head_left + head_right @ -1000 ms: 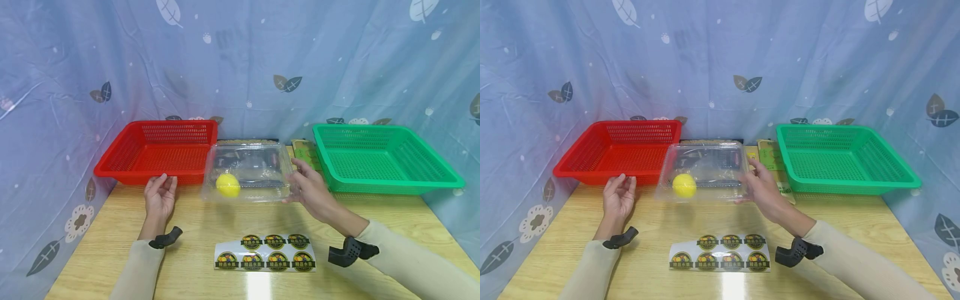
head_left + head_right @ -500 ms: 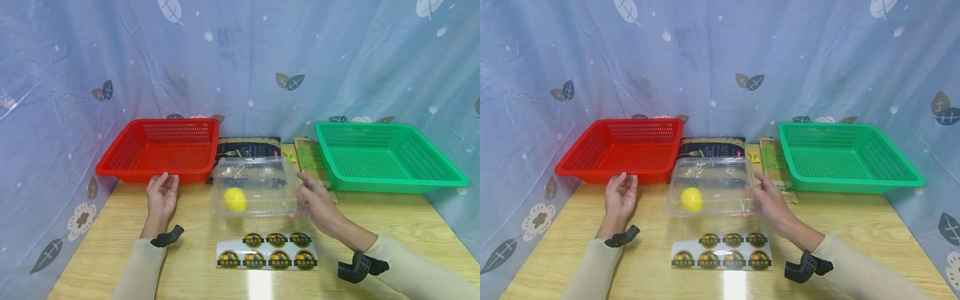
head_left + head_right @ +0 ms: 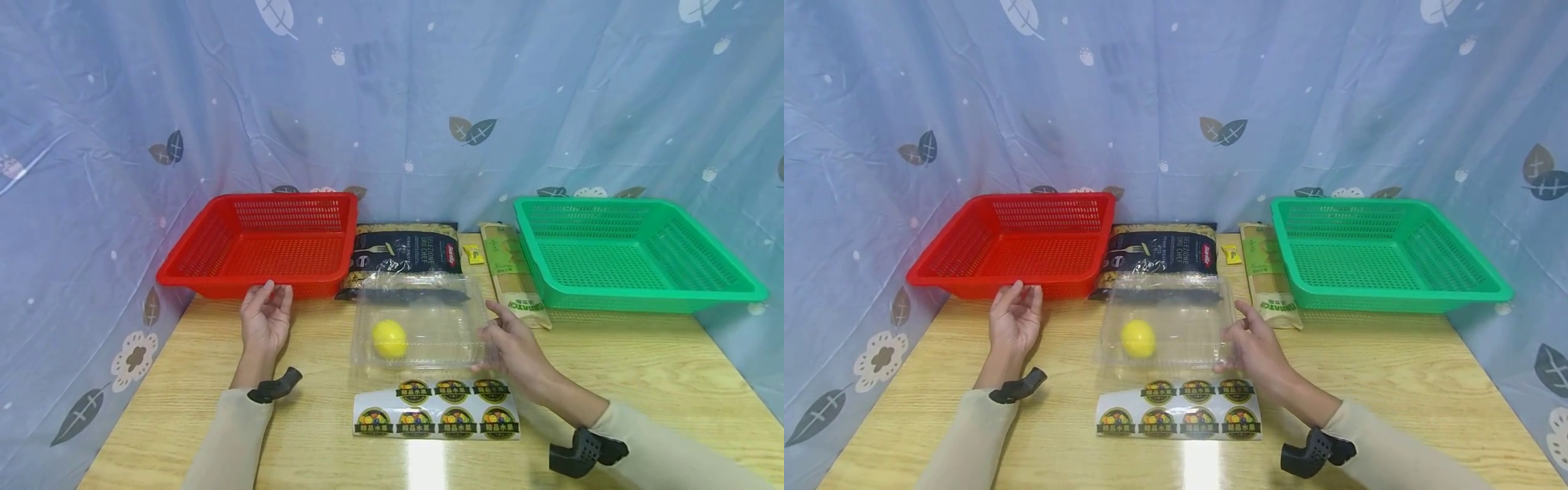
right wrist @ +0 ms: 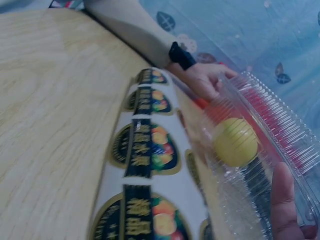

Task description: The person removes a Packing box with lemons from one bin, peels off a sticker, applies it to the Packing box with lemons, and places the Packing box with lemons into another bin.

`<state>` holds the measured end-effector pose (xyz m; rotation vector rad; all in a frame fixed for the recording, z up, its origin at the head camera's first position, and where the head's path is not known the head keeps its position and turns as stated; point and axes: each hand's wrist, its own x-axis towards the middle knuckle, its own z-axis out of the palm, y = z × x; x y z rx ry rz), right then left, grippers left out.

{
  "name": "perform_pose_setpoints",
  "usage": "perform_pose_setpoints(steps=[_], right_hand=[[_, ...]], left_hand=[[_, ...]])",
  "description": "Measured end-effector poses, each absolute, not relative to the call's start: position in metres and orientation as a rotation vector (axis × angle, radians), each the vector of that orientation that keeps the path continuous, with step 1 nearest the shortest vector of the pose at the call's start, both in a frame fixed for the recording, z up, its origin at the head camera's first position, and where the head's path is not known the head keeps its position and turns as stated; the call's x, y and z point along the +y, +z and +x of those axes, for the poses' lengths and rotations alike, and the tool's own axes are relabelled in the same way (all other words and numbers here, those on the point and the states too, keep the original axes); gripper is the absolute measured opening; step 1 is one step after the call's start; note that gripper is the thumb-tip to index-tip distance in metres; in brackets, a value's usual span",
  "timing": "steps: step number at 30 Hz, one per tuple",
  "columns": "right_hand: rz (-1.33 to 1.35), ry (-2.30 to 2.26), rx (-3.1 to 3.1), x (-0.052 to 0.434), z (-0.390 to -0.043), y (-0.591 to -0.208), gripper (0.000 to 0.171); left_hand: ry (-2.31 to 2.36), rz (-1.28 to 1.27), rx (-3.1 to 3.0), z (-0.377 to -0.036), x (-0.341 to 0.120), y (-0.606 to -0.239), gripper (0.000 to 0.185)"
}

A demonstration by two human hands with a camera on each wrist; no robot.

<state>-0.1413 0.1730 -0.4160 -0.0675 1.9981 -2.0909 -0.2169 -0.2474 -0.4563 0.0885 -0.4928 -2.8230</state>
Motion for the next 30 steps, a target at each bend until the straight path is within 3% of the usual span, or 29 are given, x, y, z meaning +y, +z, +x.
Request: perform_pose_setpoints(steps=[19, 30], right_hand=[[-0.078, -2.106, 2.038, 0.171, -0.132, -0.425, 0.072], [-0.006, -2.163, 1.948, 0.177, -0.127, -0.423, 0.068]], left_hand=[[-2.856, 0.079, -0.503, -0.211, -0.241, -0.457, 0.017], [-2.967, 0.114, -0.823, -0.198, -0.232, -0.462, 0.029]])
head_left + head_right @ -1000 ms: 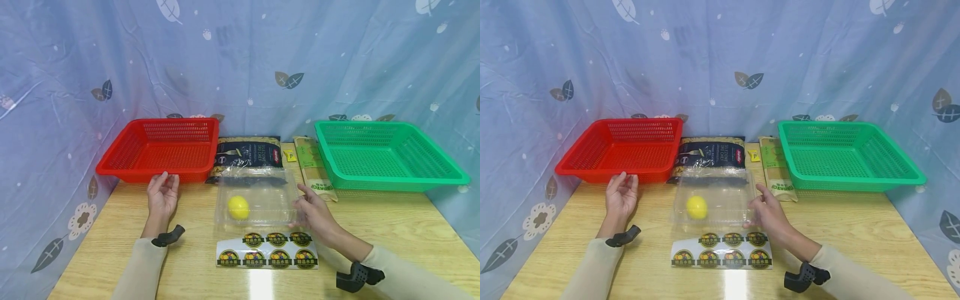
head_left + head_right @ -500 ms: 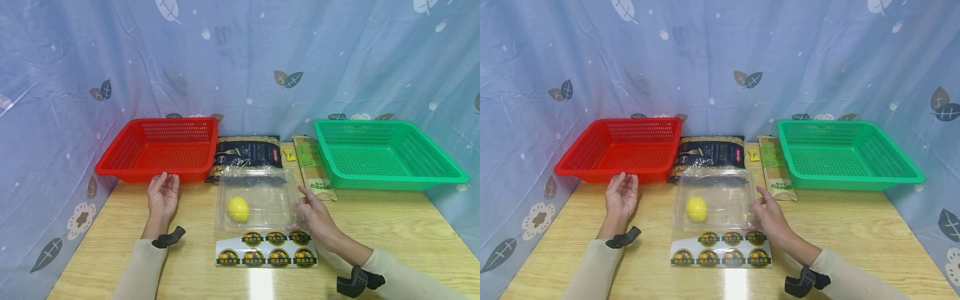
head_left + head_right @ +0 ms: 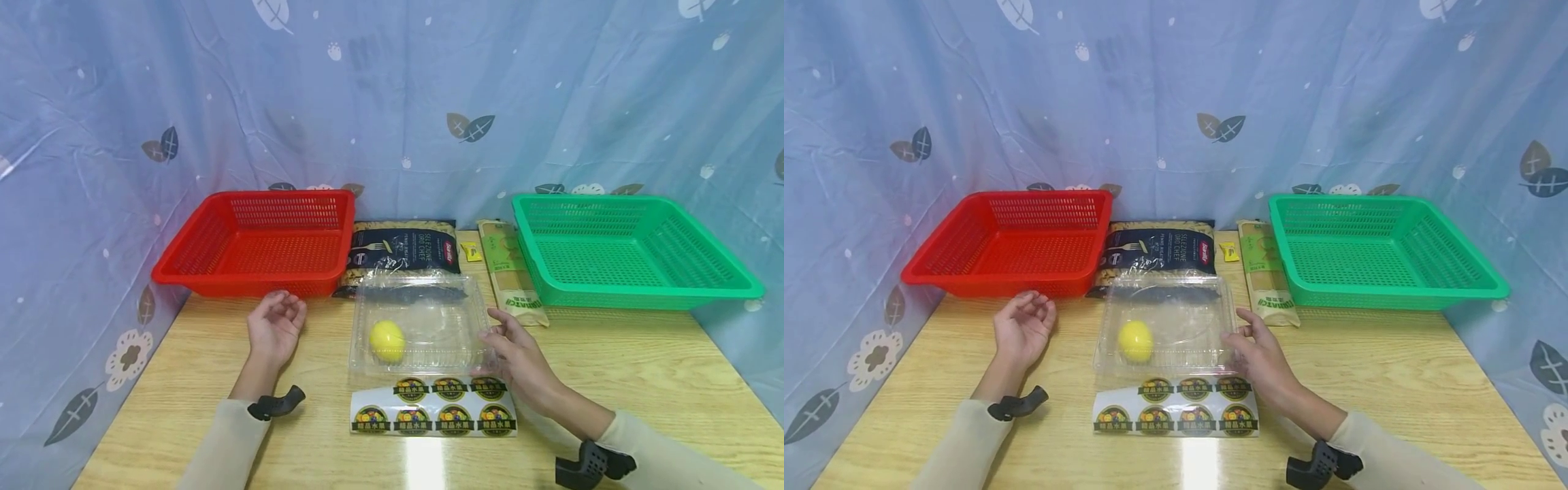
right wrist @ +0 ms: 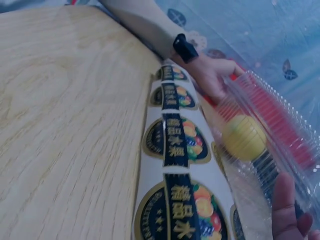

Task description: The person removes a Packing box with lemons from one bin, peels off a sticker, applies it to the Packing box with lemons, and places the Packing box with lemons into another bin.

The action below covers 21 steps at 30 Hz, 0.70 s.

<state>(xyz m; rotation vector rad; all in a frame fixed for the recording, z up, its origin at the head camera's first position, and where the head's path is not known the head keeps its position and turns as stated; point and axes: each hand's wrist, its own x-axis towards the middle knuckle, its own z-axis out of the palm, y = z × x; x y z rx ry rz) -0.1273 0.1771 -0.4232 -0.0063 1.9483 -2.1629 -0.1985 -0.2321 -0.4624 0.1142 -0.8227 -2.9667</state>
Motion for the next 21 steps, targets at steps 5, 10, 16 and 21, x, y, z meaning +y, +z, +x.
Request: perform_pose_setpoints(steps=[5, 10, 16, 21], right_hand=[[0.008, -2.201, 1.946, 0.181, -0.127, -0.426, 0.061], [0.024, -2.251, 2.018, 0.183, -0.126, -0.427, 0.048], [-0.062, -2.366, 2.234, 0.184, -0.125, -0.428, 0.032], [-0.137, -2.403, 2.408, 0.181, -0.128, -0.423, 0.033]], left_hand=[[-2.941, 0.026, -1.061, -0.192, -0.229, -0.459, 0.035], [-2.799, 0.033, -1.459, -0.182, -0.223, -0.452, 0.030], [-2.673, -0.078, -1.725, -0.167, -0.211, -0.437, 0.025], [-2.512, -0.298, -1.948, -0.157, -0.201, -0.421, 0.017]])
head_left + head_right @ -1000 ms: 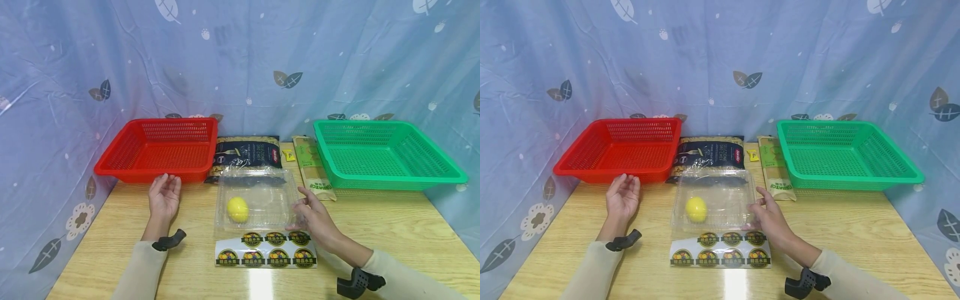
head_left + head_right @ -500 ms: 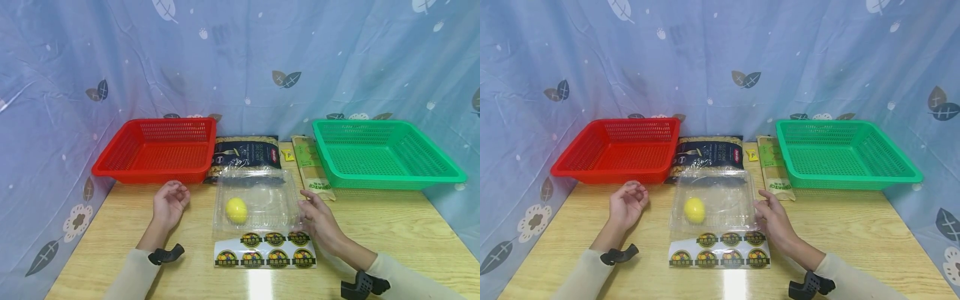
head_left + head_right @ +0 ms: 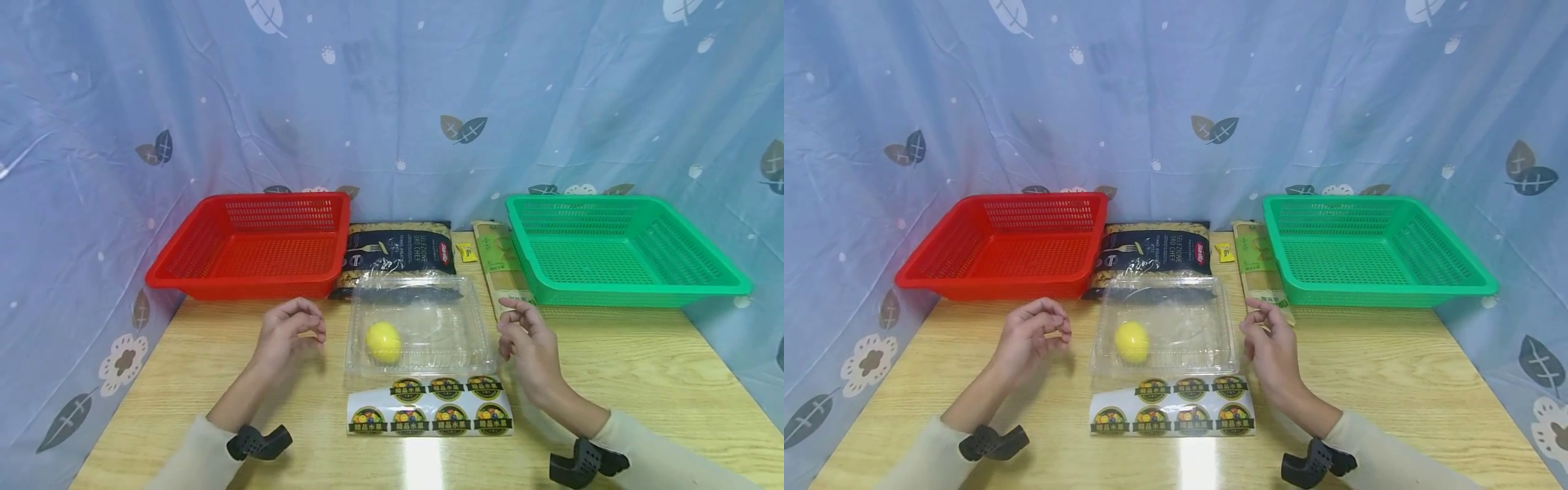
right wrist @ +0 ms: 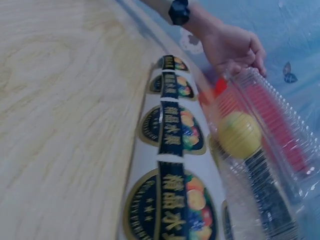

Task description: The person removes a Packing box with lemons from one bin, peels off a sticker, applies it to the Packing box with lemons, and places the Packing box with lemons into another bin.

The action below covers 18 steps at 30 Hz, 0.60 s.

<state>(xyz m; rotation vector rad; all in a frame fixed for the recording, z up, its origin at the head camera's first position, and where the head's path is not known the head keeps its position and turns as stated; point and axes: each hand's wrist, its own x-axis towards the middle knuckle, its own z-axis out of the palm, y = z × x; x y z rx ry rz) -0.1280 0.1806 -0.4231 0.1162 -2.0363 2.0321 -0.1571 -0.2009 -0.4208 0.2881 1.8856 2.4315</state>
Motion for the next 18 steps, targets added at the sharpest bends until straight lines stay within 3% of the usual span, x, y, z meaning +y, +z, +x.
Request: perform_pose_setpoints(steps=[6, 14, 18], right_hand=[[0.500, 1.800, -1.961, 0.178, -0.125, -0.422, 0.034], [0.950, 1.479, -1.806, 0.168, -0.121, -0.422, 0.036], [1.117, 1.371, -1.738, 0.160, -0.122, -0.421, 0.028]], left_hand=[[2.179, 0.664, 2.204, -0.142, -0.188, -0.412, 0.009], [1.908, 1.103, 2.452, -0.117, -0.172, -0.409, 0.019], [1.820, 1.313, 2.522, -0.111, -0.165, -0.410, 0.025]])
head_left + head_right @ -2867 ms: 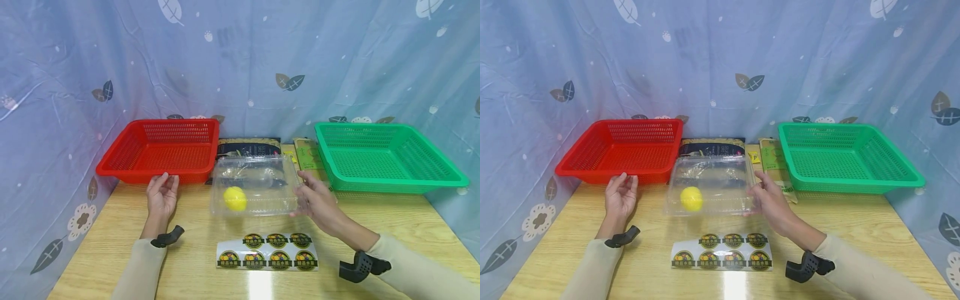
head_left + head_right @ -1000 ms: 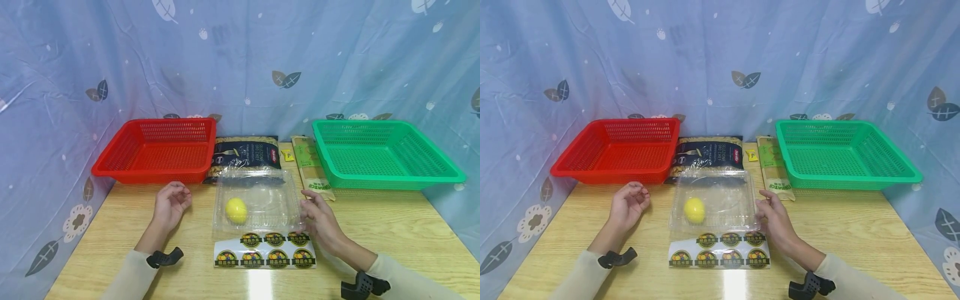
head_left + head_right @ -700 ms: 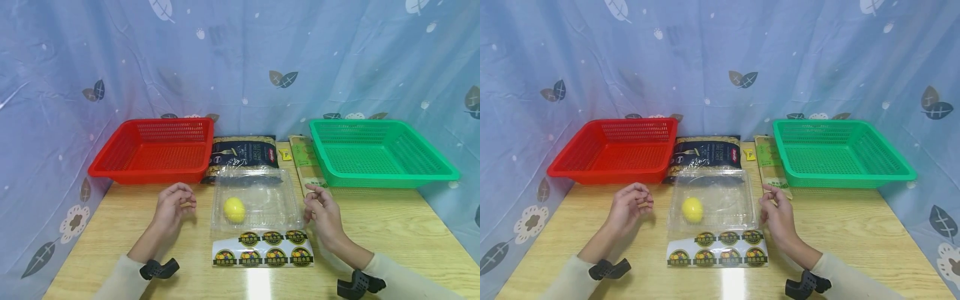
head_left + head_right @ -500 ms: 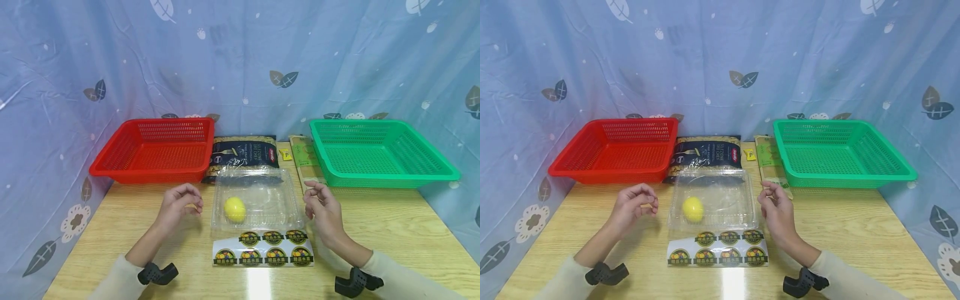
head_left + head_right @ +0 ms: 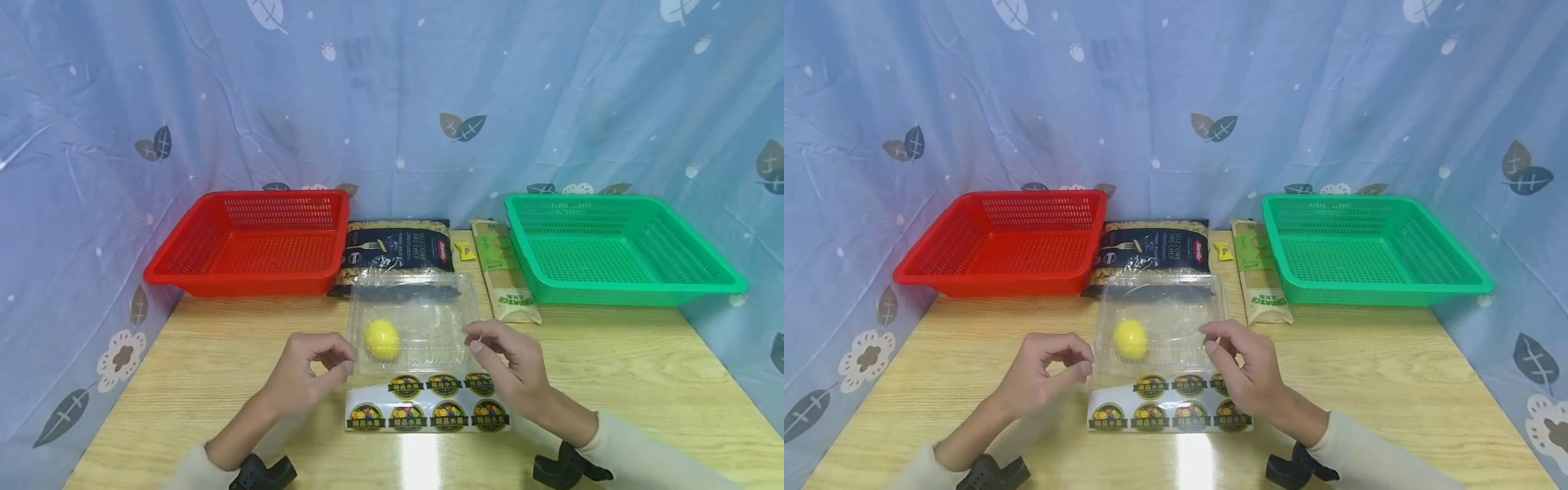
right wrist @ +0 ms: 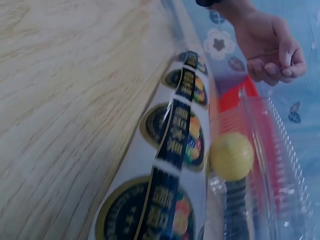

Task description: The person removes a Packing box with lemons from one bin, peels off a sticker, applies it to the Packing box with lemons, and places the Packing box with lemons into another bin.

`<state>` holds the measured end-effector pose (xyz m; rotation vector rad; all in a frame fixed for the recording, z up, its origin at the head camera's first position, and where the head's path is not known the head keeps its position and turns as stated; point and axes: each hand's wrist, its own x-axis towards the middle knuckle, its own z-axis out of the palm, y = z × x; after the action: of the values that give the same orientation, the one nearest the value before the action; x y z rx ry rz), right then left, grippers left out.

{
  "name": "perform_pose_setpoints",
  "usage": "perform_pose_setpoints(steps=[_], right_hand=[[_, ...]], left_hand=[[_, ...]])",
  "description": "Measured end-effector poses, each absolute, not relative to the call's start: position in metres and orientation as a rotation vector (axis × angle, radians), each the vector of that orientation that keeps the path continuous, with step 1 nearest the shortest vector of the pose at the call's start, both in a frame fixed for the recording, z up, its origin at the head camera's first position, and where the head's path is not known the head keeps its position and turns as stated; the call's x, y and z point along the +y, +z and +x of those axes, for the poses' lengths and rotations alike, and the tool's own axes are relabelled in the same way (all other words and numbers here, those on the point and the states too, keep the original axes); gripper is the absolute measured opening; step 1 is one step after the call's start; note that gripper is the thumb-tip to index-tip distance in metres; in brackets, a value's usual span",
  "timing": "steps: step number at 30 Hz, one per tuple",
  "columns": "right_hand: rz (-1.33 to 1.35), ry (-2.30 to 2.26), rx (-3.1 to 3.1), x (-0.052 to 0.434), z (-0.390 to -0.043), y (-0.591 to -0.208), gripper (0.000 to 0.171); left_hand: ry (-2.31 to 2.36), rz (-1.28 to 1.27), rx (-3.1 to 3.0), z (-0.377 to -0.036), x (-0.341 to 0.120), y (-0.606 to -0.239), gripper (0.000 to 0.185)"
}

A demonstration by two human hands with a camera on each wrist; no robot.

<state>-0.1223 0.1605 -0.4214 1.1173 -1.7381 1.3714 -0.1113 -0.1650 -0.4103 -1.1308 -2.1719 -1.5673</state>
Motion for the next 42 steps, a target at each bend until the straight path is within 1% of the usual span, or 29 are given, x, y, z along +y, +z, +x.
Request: perform_pose_setpoints(steps=[2, 4, 6, 9, 11, 13, 17, 22, 29, 42], right_hand=[[1.216, 1.348, -1.707, 0.157, -0.122, -0.421, 0.023], [1.312, 1.348, -1.696, 0.153, -0.120, -0.420, 0.021], [1.364, 1.377, -1.765, 0.149, -0.116, -0.419, 0.024], [1.354, 1.460, -1.986, 0.147, -0.107, -0.418, 0.029], [1.314, 1.507, -2.147, 0.145, -0.101, -0.418, 0.029], [1.295, 1.509, -2.244, 0.143, -0.099, -0.420, 0.024], [1.311, 1.436, -2.335, 0.137, -0.096, -0.422, 0.018], [1.358, 1.329, -2.443, 0.132, -0.095, -0.428, 0.016], [1.422, 1.145, -2.441, 0.128, -0.097, -0.440, 0.015], [1.440, 1.120, -2.444, 0.130, -0.100, -0.450, 0.014]], left_hand=[[-1.514, -1.211, -2.130, -0.110, -0.161, -0.411, 0.027], [-1.472, -1.286, -2.097, -0.108, -0.157, -0.412, 0.027], [-1.431, -1.335, -2.095, -0.106, -0.153, -0.413, 0.026], [-1.373, -1.375, -2.126, -0.103, -0.151, -0.415, 0.025], [-1.341, -1.383, -2.164, -0.101, -0.151, -0.417, 0.025], [-1.307, -1.380, -2.201, -0.099, -0.151, -0.417, 0.024], [-1.229, -1.367, -2.267, -0.098, -0.152, -0.419, 0.022], [-1.099, -1.335, -2.367, -0.097, -0.152, -0.424, 0.018], [-0.997, -1.273, -2.565, -0.101, -0.147, -0.432, 0.014], [-0.995, -1.317, -2.759, -0.104, -0.142, -0.444, 0.014]])
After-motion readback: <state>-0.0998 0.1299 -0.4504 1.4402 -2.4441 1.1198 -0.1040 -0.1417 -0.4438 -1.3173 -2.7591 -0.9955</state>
